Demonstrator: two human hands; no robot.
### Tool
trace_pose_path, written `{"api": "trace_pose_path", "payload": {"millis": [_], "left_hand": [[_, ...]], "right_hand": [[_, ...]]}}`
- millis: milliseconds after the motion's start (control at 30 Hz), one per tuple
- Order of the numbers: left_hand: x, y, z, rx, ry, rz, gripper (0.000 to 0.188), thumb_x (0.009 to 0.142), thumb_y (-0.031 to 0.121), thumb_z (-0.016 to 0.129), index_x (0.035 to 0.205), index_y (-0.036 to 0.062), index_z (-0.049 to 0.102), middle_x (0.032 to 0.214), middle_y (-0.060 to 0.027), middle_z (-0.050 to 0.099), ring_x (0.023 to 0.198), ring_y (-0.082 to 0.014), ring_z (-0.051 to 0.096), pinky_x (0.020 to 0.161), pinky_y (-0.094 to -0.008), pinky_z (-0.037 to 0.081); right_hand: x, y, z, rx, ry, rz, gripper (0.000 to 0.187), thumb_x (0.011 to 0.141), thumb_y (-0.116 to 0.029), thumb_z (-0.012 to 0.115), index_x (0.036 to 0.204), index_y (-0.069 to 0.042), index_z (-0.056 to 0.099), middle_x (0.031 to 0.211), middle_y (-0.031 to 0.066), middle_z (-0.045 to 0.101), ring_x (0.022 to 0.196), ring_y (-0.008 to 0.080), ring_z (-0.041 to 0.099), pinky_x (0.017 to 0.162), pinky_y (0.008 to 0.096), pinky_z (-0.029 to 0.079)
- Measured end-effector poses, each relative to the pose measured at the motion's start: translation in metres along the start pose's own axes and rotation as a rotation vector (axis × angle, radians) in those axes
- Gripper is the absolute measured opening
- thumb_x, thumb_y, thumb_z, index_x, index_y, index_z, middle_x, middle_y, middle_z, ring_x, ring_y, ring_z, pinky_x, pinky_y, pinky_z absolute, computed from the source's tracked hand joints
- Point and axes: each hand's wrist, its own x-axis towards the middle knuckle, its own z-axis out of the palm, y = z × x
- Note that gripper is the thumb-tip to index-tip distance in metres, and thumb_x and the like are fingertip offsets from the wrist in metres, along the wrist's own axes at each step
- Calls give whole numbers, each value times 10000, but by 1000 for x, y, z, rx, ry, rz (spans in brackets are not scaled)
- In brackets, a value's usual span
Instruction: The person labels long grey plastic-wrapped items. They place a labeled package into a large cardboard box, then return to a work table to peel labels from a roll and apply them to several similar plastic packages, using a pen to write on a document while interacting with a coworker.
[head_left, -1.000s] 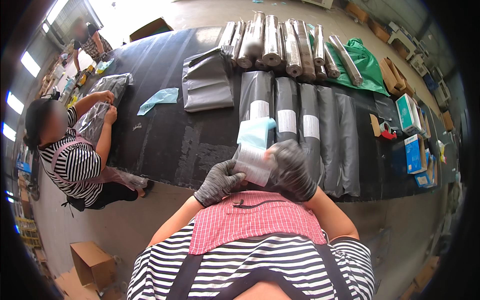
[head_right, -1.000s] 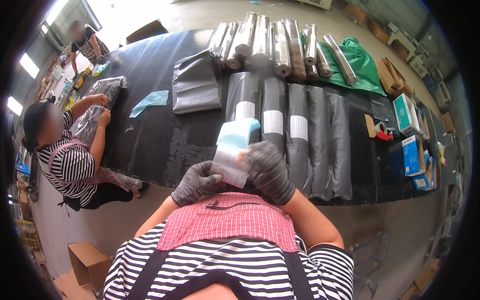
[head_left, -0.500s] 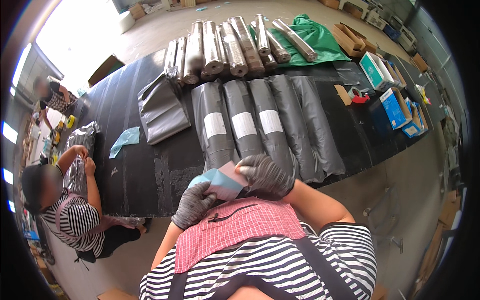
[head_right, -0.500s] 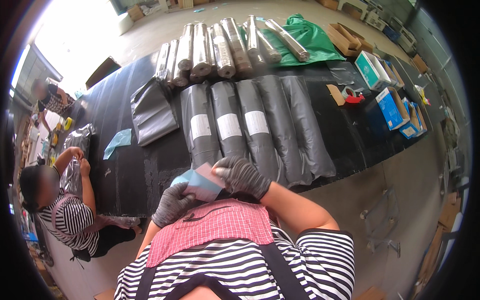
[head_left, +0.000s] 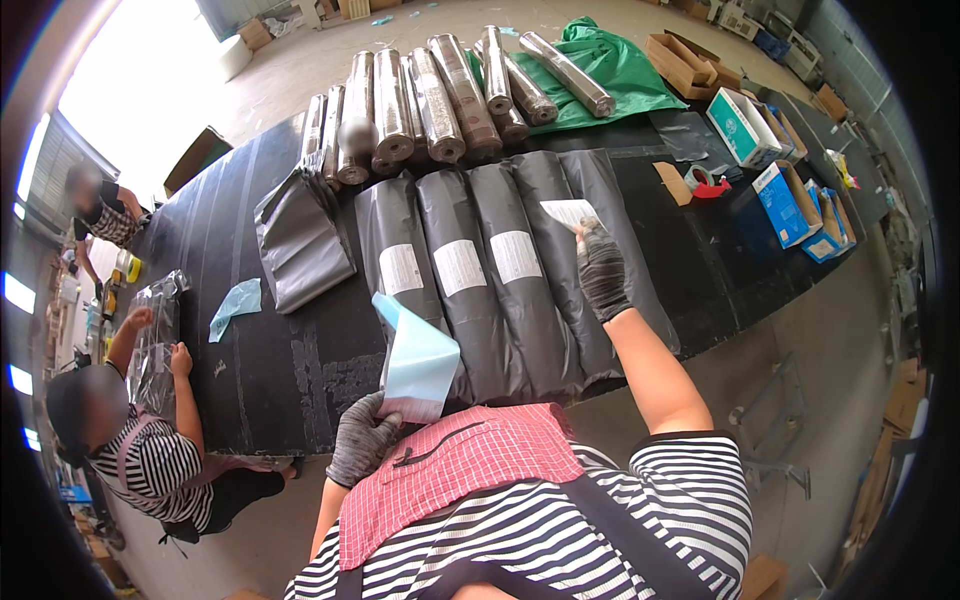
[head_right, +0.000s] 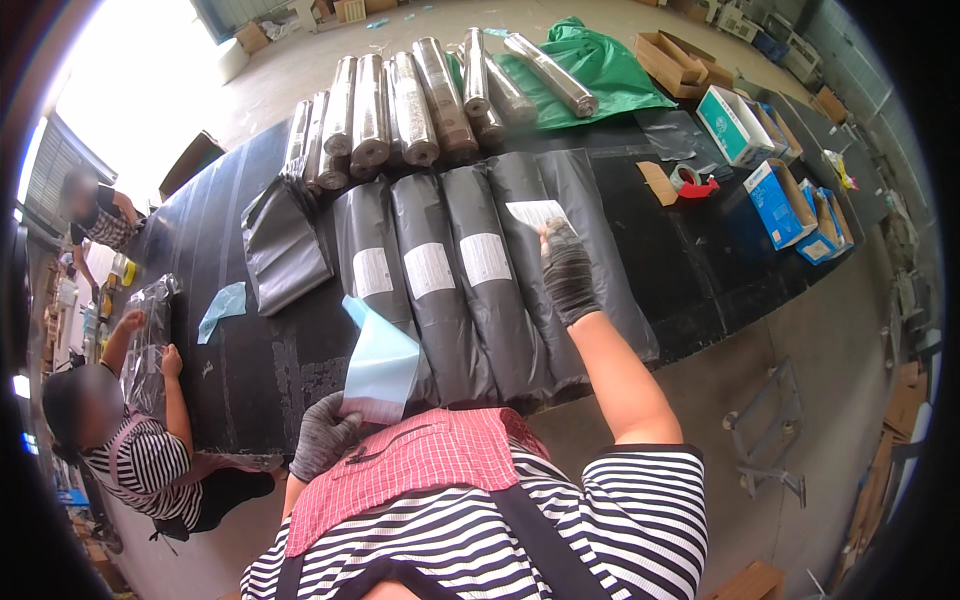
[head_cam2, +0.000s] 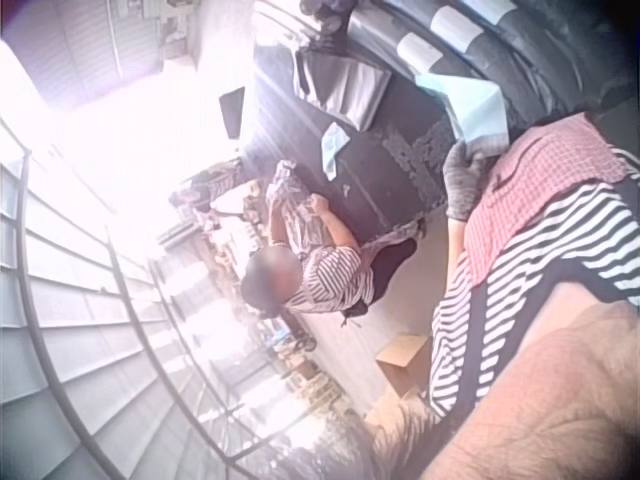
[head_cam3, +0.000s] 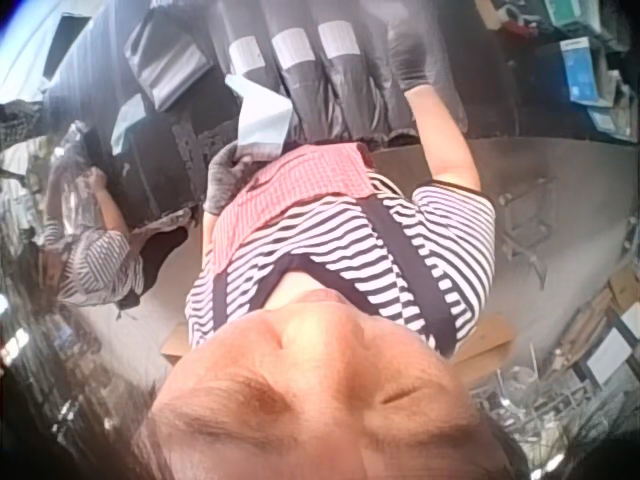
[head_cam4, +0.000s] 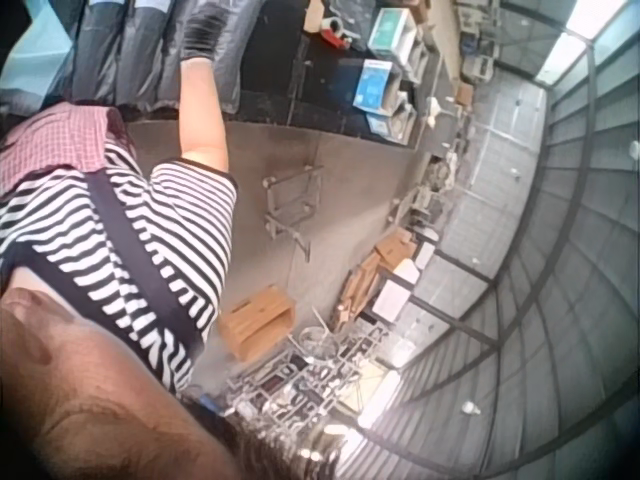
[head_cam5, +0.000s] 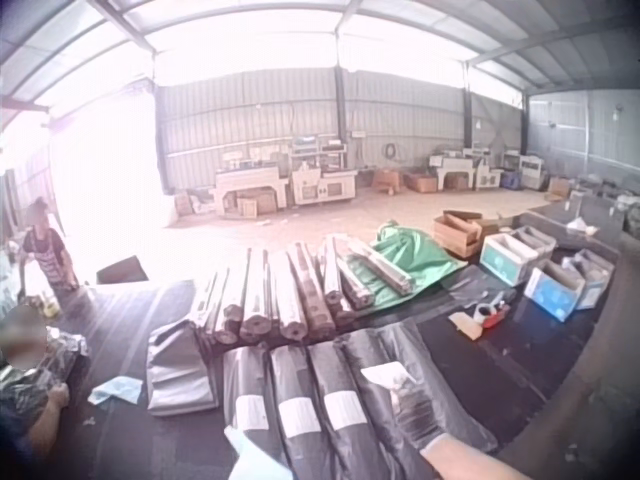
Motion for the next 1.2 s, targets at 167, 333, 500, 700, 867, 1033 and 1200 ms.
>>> {"api": "trace_pose_path", "payload": {"millis": [167, 333, 500, 700, 867, 1033, 1200], "left_hand": [[4, 7, 4, -55, 8, -37, 297, 914, 10, 647, 1205, -49, 625, 959, -86, 695, 842, -137, 652, 754, -276, 546], [12, 18, 8, 24, -19, -31, 300, 917, 5, 638, 1210, -54, 621, 959, -87, 693, 844, -132, 650, 754, -276, 547], [7, 11, 4, -32, 1, -66, 288, 922, 1, 624, 1203, -61, 619, 968, -88, 687, 848, -132, 649, 765, -274, 546], [10, 16, 12, -180, -11, -91, 269, 929, -13, 609, 1193, -58, 617, 975, -85, 682, 867, -135, 649, 800, -274, 551], [3, 34, 11, -261, 14, -114, 278, 919, 24, 619, 1190, -39, 617, 991, -88, 687, 888, -157, 670, 808, -286, 554], [7, 35, -3, -473, 43, -41, 372, 905, 149, 698, 1219, -22, 597, 1003, -96, 696, 867, -172, 695, 798, -299, 581], [11, 19, -9, -633, -14, -39, 424, 880, 165, 753, 1230, -15, 595, 1025, -130, 700, 889, -218, 714, 819, -335, 603]], "right_hand": [[-35, 36, 34, -223, -47, -114, 235, 906, -78, 590, 1115, 7, 658, 1247, 197, 638, 1231, 344, 573, 1089, 441, 435], [-74, 49, 39, -269, -238, -41, 283, 900, -119, 590, 1163, -41, 661, 1294, 216, 612, 1251, 371, 552, 1095, 452, 419], [-57, -12, -1, -364, -739, 155, 312, 936, -269, 562, 1156, -92, 696, 1343, 219, 583, 1251, 364, 556, 1071, 445, 435], [-32, 30, 60, -464, -550, 91, 487, 963, -355, 553, 1445, -322, 495, 1622, 147, 226, 1435, 436, 301, 1115, 544, 334], [14, 28, 79, -410, -616, 208, 503, 919, -349, 616, 1411, -355, 513, 1577, 195, 283, 1430, 476, 276, 1116, 521, 361], [-50, 17, 57, -399, -512, 74, 460, 813, -294, 660, 1272, -301, 665, 1566, 221, 292, 1410, 458, 280, 1144, 511, 300], [-56, -123, 1, 424, -525, -37, 333, 947, -304, 563, 1024, -14, 707, 1003, 161, 706, 961, 307, 659, 882, 406, 504]]}}
